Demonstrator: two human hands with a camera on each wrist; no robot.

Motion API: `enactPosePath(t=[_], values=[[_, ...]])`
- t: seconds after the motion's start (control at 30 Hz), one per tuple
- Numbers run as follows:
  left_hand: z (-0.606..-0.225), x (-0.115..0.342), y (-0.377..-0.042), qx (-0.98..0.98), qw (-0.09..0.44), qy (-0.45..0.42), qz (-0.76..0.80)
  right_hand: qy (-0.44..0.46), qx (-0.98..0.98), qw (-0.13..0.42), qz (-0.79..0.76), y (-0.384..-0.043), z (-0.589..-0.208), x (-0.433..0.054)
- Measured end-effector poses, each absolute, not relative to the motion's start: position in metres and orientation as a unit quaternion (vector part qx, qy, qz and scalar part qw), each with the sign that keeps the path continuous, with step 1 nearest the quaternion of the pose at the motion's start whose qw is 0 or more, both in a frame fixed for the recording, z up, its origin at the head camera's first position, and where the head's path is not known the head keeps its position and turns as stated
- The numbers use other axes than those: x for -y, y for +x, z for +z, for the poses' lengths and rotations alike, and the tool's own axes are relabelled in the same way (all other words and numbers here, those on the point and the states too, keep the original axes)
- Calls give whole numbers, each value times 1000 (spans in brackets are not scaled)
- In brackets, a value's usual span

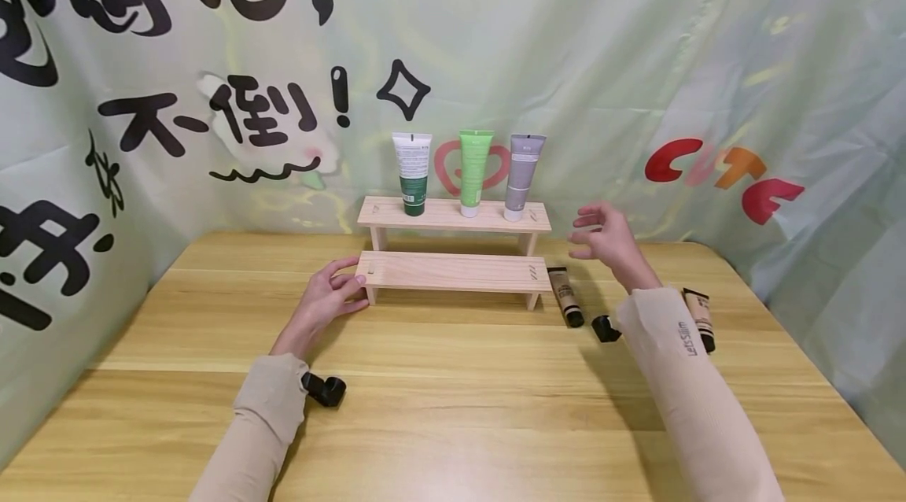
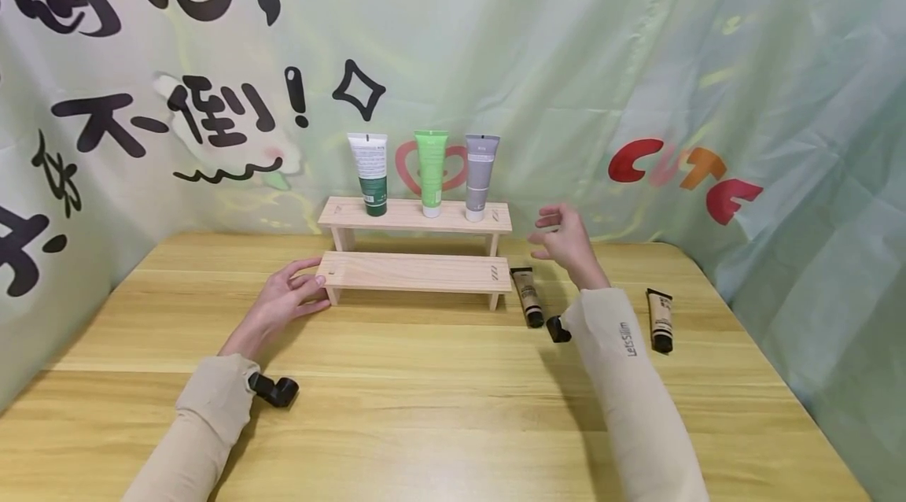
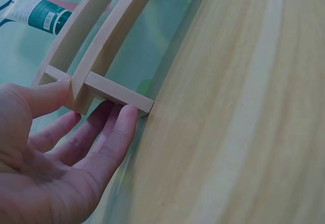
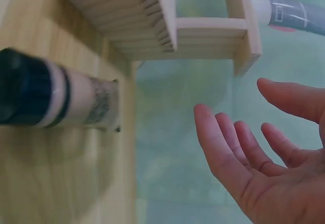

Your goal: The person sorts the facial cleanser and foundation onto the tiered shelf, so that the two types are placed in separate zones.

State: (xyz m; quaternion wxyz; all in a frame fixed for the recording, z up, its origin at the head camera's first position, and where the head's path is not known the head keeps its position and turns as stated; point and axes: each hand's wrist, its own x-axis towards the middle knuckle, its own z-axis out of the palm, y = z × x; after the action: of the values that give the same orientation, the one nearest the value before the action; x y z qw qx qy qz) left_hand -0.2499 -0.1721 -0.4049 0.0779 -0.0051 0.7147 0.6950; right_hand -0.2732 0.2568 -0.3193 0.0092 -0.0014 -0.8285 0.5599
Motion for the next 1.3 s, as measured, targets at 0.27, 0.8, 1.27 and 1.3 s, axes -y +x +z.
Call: enactPosePath(t=[0.27,0.8,1.27,1.3], values=[[-405,172,-250,-715,77,-3,695,-6,834,-25,551,-263,-341,-268],[-404,171,-249,-709,78,-5,700,0,848,-85,523,-255,-368,-276],[-403,171,-249,-712,73,-1,698,-17,862,-163,479,-257,-370,-265],[-403,171,-249,-713,73,-1,698,-17,862,-164,480,-257,-370,-265]])
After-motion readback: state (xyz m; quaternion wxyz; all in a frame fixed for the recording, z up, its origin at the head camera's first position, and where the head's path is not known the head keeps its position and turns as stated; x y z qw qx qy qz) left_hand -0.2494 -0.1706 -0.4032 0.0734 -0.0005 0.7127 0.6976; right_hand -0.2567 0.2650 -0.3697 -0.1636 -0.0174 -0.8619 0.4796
